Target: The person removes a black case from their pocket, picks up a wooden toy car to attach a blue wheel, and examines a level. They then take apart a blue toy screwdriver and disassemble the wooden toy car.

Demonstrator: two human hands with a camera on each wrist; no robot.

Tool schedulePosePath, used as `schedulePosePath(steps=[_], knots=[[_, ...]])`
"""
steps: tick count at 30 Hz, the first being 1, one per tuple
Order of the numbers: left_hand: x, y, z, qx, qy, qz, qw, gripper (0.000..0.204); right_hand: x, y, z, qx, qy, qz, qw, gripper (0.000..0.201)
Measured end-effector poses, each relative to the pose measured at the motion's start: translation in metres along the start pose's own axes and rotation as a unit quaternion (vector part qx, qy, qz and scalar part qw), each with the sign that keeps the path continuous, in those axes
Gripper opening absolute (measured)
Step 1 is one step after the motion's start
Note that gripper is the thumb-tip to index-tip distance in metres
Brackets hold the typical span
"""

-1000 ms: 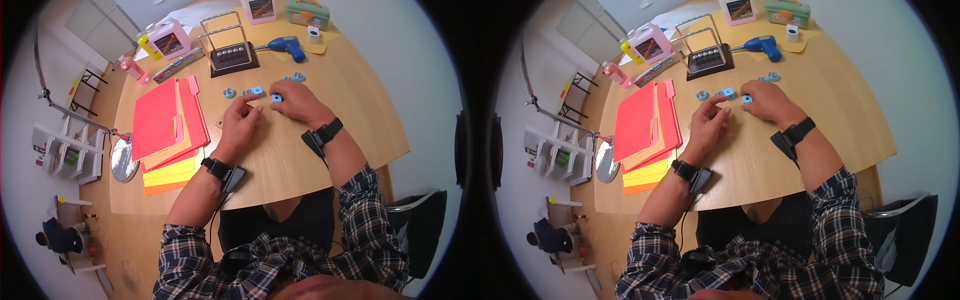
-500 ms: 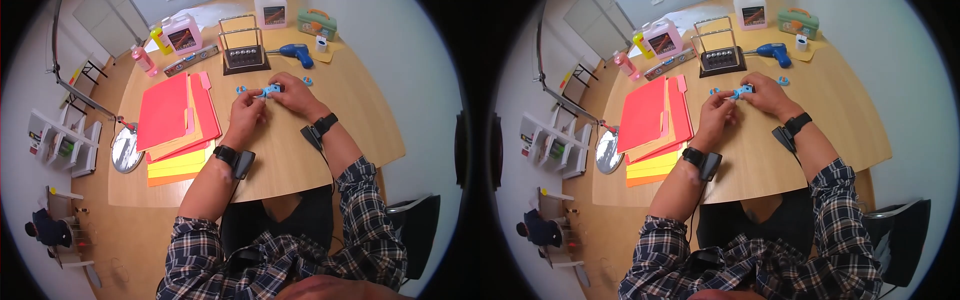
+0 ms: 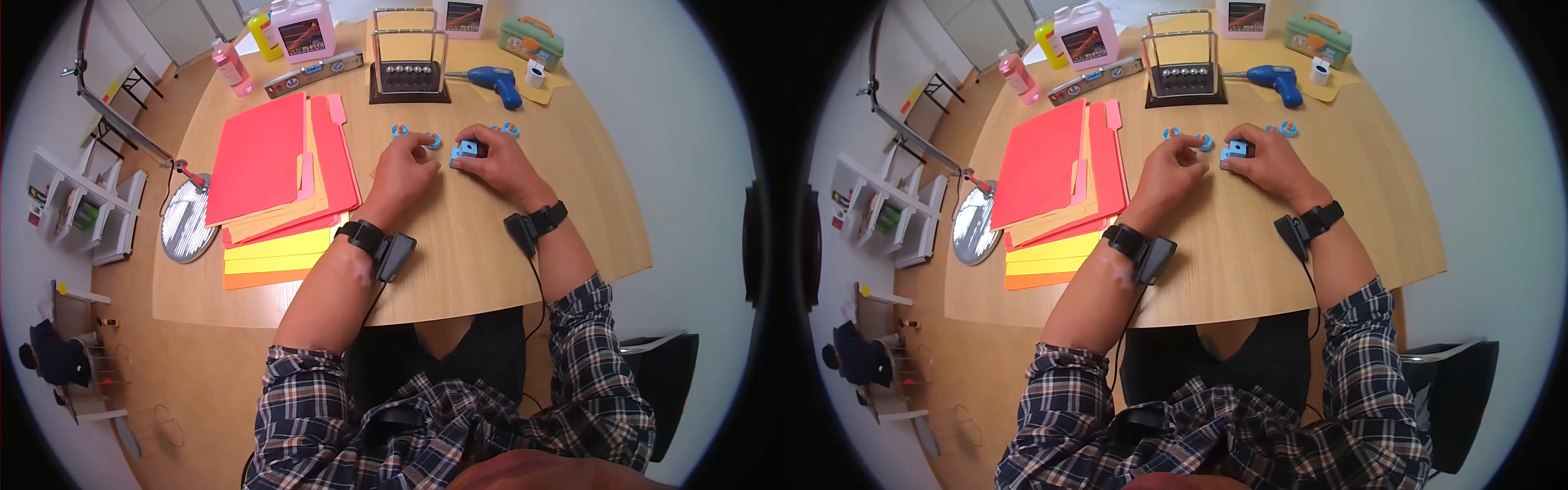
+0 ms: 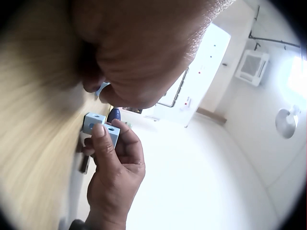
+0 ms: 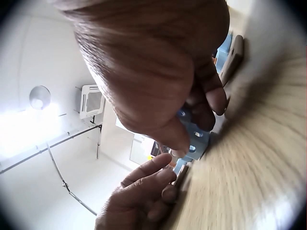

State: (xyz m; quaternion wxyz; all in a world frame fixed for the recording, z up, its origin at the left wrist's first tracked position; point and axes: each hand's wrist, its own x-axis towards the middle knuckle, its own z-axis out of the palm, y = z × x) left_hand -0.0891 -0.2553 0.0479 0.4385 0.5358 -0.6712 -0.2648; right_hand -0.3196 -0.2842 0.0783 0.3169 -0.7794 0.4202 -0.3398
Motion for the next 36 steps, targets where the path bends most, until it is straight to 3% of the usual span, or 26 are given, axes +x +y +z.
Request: schedulePosePath(steps=[4, 6, 10, 13, 15, 18, 24, 28, 31, 33, 36], knots=[[-0.010, 0.015, 0.002, 0.012, -0.021, 0.012, 1.000, 0.042, 0.001, -0.003, 0.010, 0.092, 0.003, 0.001, 0.996, 0.031], [-0.010, 0.017, 0.001, -0.040, -0.058, 0.007, 0.997, 0.044, 0.003, -0.002, 0.015, 0.168, -0.031, 0.026, 0.985, 0.030], [-0.009, 0.020, -0.005, -0.051, -0.075, -0.026, 0.996, 0.046, 0.004, 0.002, 0.015, 0.176, -0.030, 0.023, 0.984, 0.030], [-0.008, 0.017, -0.004, -0.038, -0.085, -0.038, 0.995, 0.044, 0.001, -0.004, 0.006, 0.164, -0.035, 0.034, 0.985, 0.032], [-0.010, 0.016, -0.003, -0.042, -0.035, -0.024, 0.998, 0.041, 0.000, -0.003, 0.001, 0.070, -0.023, 0.018, 0.997, 0.031], [-0.011, 0.020, -0.009, -0.010, -0.013, -0.015, 1.000, 0.037, 0.002, 0.007, -0.002, 0.031, -0.001, -0.012, 0.999, 0.033], [-0.016, 0.028, -0.013, 0.149, -0.085, 0.045, 0.984, 0.035, 0.003, 0.016, -0.002, -0.067, -0.045, -0.010, 0.997, 0.038], [-0.015, 0.030, -0.014, 0.171, -0.103, 0.052, 0.978, 0.041, 0.004, 0.018, -0.001, -0.070, -0.049, -0.011, 0.996, 0.039], [-0.016, 0.027, -0.018, 0.067, -0.089, 0.033, 0.993, 0.044, 0.003, 0.020, -0.001, -0.067, -0.044, -0.022, 0.997, 0.041], [-0.010, 0.039, -0.027, -0.032, -0.020, -0.037, 0.999, 0.044, 0.003, 0.018, -0.002, -0.073, -0.050, -0.030, 0.996, 0.046], [0.001, 0.016, -0.038, 0.073, 0.067, 0.032, 0.995, 0.030, 0.003, 0.017, -0.004, -0.081, -0.055, -0.025, 0.995, 0.049]])
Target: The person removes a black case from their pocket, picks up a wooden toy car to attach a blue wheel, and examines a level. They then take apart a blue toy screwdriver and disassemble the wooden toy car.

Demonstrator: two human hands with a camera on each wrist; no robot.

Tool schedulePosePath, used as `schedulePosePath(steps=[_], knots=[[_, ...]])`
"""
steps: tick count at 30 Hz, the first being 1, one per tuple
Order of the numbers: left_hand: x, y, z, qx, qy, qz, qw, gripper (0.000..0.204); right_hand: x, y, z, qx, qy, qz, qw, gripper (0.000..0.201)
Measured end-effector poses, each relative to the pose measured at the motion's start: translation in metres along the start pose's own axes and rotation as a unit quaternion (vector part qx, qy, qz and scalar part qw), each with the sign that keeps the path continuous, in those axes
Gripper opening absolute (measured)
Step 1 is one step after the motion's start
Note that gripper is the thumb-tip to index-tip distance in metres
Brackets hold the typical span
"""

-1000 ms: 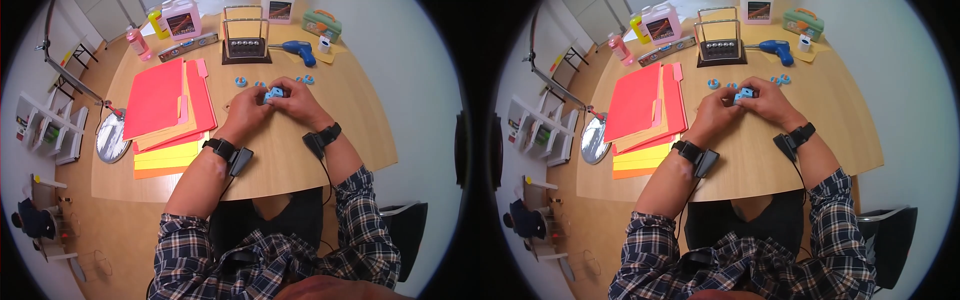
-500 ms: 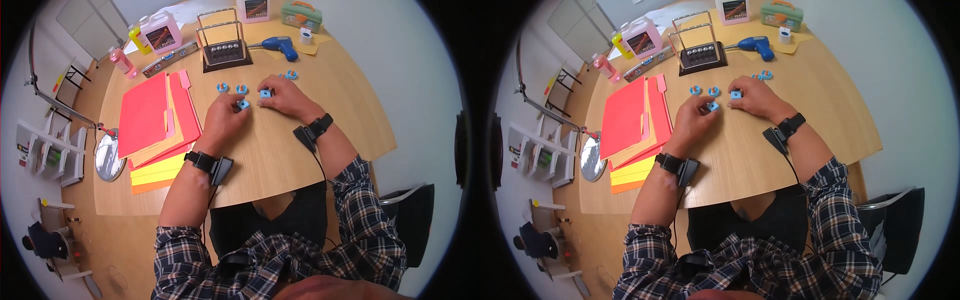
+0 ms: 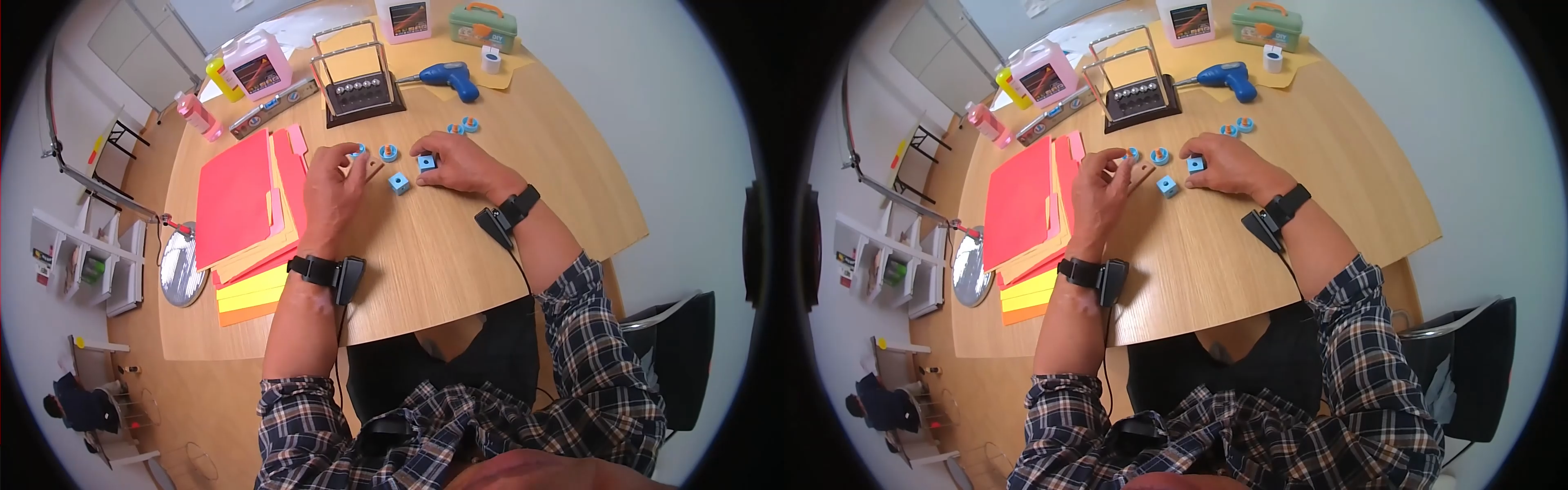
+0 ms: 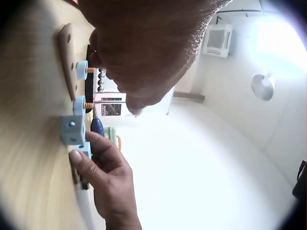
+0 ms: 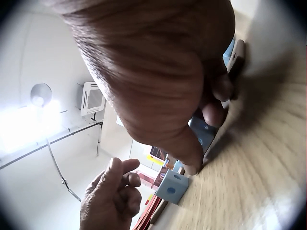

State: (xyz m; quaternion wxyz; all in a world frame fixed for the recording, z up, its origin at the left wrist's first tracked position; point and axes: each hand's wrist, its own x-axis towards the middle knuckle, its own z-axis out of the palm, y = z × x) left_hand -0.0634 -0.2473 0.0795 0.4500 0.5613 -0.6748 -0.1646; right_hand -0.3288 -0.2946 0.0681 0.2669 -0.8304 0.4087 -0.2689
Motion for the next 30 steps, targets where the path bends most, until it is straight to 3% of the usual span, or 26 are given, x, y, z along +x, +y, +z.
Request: schedulePosePath(steps=[1, 3, 8, 14, 23, 30], knots=[[0.001, -0.005, -0.004, 0.053, 0.045, 0.037, 0.997, 0.024, 0.000, -0.001, 0.000, 0.001, 0.001, -0.001, 1.000, 0.049], [0.000, -0.001, -0.011, 0.130, 0.034, 0.050, 0.990, 0.028, 0.002, 0.003, 0.002, 0.000, 0.003, -0.009, 1.000, 0.050], [-0.009, 0.004, -0.006, 0.215, -0.054, 0.041, 0.974, 0.034, 0.004, 0.005, 0.001, 0.029, -0.008, 0.018, 0.999, 0.050], [-0.006, 0.003, -0.006, 0.204, -0.106, 0.034, 0.973, 0.026, 0.003, 0.001, -0.001, 0.029, -0.011, 0.031, 0.999, 0.050], [-0.006, -0.001, -0.005, 0.241, -0.083, 0.074, 0.964, 0.019, 0.003, 0.004, 0.000, 0.025, -0.011, 0.019, 0.999, 0.048], [-0.005, 0.001, -0.005, 0.222, -0.100, 0.062, 0.968, 0.021, 0.004, 0.001, -0.002, 0.019, -0.018, 0.027, 0.999, 0.049]])
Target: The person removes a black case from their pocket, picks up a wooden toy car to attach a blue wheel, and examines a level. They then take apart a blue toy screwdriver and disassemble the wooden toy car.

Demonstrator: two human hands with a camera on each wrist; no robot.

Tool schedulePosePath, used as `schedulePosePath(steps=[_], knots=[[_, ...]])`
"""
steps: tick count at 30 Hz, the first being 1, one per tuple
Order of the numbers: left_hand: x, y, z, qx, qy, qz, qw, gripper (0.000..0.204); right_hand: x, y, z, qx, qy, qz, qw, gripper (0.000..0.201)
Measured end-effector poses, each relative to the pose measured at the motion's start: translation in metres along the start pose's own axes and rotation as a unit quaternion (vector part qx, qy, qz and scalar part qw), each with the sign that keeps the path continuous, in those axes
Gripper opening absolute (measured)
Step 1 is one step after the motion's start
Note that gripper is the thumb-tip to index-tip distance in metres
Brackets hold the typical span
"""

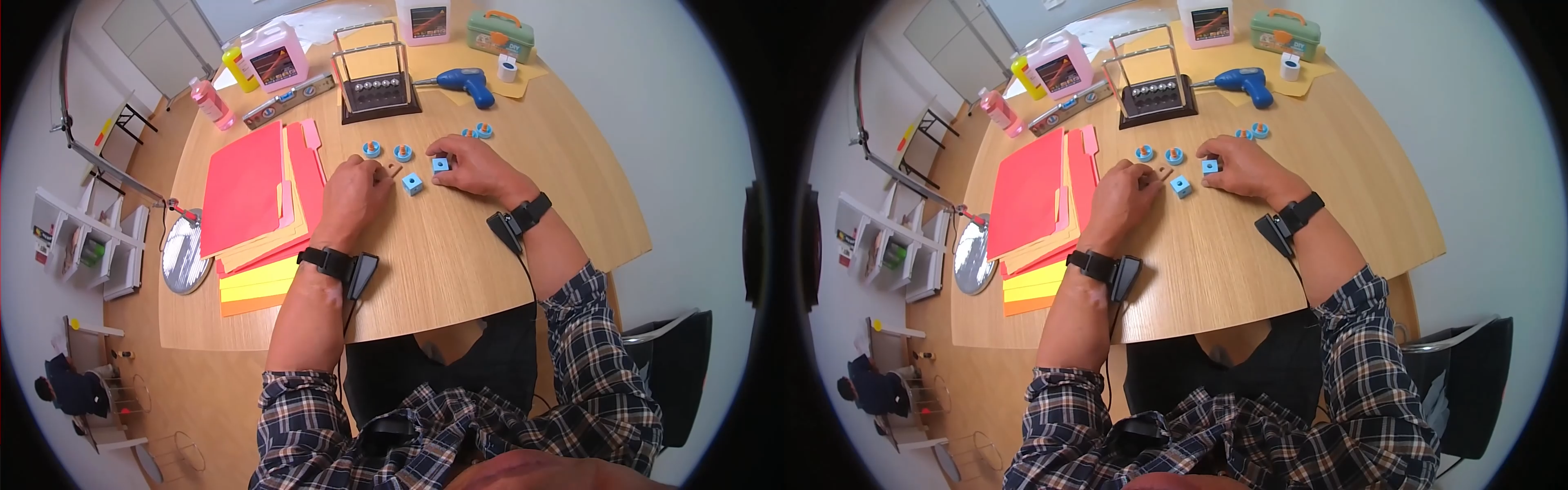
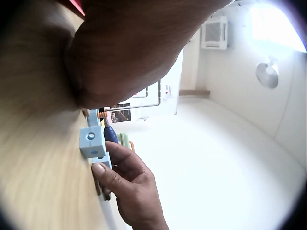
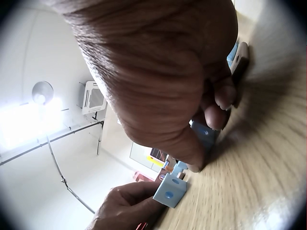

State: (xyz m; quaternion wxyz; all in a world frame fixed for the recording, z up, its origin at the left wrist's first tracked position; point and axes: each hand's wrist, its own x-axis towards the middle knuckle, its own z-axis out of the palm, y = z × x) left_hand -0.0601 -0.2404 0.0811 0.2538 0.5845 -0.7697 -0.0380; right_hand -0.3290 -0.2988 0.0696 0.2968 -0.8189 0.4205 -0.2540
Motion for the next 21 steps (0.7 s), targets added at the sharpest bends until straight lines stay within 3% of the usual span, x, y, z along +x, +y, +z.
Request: schedulePosePath(steps=[5, 17, 21], knots=[[0.0020, 0.0039, -0.0010, -0.027, -0.029, -0.065, 0.997, 0.025, 0.0004, 0.0006, 0.0005, 0.003, 0.001, -0.004, 1.000, 0.049], [0.0003, 0.0038, 0.0008, -0.007, -0.019, -0.023, 1.000, 0.024, 0.0004, -0.0002, 0.0004, -0.012, 0.000, -0.002, 1.000, 0.043], [0.0018, 0.0060, 0.0005, -0.012, -0.034, -0.054, 0.998, 0.026, -0.0002, -0.0024, 0.0003, -0.013, 0.001, 0.001, 1.000, 0.041]])
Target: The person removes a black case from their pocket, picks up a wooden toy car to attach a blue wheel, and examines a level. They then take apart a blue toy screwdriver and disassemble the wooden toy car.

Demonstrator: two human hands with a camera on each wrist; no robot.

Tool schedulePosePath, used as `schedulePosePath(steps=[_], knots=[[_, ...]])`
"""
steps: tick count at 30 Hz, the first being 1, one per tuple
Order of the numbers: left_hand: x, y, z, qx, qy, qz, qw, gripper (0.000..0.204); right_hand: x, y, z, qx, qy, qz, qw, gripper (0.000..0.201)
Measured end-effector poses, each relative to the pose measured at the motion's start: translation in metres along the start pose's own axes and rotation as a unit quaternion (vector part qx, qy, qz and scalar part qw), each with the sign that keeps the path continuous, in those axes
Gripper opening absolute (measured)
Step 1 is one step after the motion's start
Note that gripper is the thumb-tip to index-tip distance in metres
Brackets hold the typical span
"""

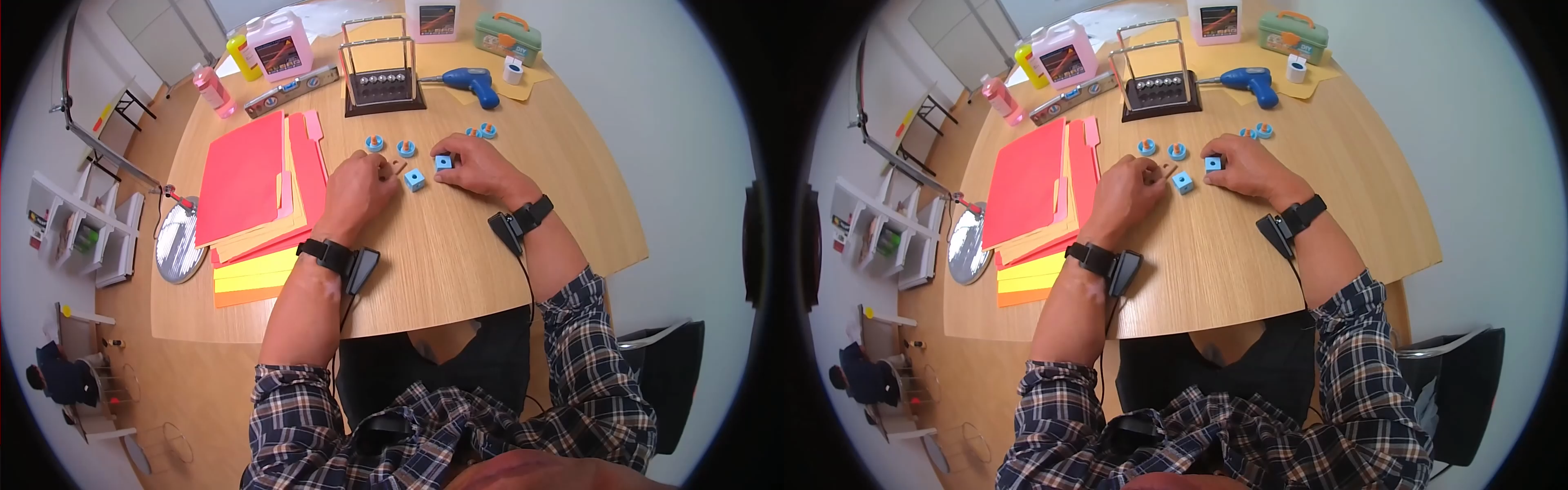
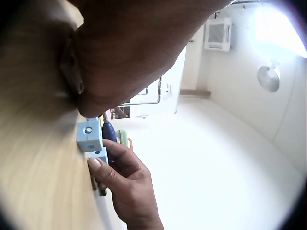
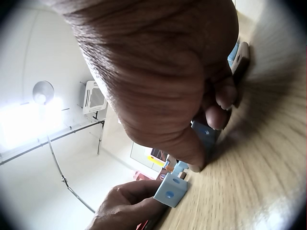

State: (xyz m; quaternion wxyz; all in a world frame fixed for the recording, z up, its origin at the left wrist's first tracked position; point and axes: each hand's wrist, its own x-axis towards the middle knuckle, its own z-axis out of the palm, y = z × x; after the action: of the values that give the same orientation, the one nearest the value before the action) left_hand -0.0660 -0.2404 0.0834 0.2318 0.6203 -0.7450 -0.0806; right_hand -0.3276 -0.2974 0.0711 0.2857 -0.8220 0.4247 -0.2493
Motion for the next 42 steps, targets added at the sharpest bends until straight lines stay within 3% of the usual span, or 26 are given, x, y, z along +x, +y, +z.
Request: schedulePosePath(steps=[9, 13, 17, 21, 23, 26, 30, 32, 39, 41, 42], knots=[[0.002, -0.006, 0.001, -0.074, -0.021, -0.056, 0.995, 0.033, -0.004, -0.015, -0.006, 0.018, 0.000, 0.032, 0.999, 0.044], [0.005, -0.011, 0.003, -0.107, -0.018, -0.054, 0.993, 0.034, -0.002, -0.006, -0.009, 0.018, 0.049, -0.005, 0.999, 0.046], [0.007, -0.021, 0.005, -0.155, -0.017, -0.040, 0.987, 0.035, 0.004, -0.024, 0.000, 0.057, 0.036, -0.013, 0.998, 0.046], [0.010, -0.023, 0.011, -0.190, -0.009, -0.033, 0.981, 0.034, 0.005, -0.042, 0.006, -0.029, -0.005, -0.062, 0.998, 0.044], [0.011, -0.023, 0.014, -0.201, -0.008, -0.033, 0.979, 0.034, 0.005, -0.047, 0.008, -0.097, -0.037, -0.048, 0.993, 0.040], [0.012, -0.024, 0.016, -0.206, -0.001, -0.034, 0.978, 0.035, 0.008, -0.053, 0.012, -0.092, -0.070, 0.023, 0.993, 0.037], [0.014, -0.017, 0.015, -0.287, -0.004, -0.068, 0.956, 0.040, 0.012, -0.056, 0.011, -0.070, -0.079, 0.048, 0.993, 0.034], [0.016, -0.016, 0.017, -0.325, -0.006, -0.077, 0.942, 0.044, 0.014, -0.057, 0.009, -0.134, -0.003, 0.000, 0.991, 0.033], [0.033, -0.020, 0.034, -0.426, 0.043, -0.055, 0.902, 0.049, 0.027, -0.050, -0.007, -0.108, 0.022, 0.024, 0.994, 0.034], [0.038, -0.022, 0.039, -0.452, 0.044, -0.054, 0.890, 0.049, 0.028, -0.042, -0.007, -0.084, 0.105, 0.008, 0.991, 0.031], [0.040, -0.023, 0.041, -0.475, 0.054, -0.070, 0.876, 0.048, 0.029, -0.035, -0.006, -0.083, 0.108, 0.011, 0.991, 0.031]])
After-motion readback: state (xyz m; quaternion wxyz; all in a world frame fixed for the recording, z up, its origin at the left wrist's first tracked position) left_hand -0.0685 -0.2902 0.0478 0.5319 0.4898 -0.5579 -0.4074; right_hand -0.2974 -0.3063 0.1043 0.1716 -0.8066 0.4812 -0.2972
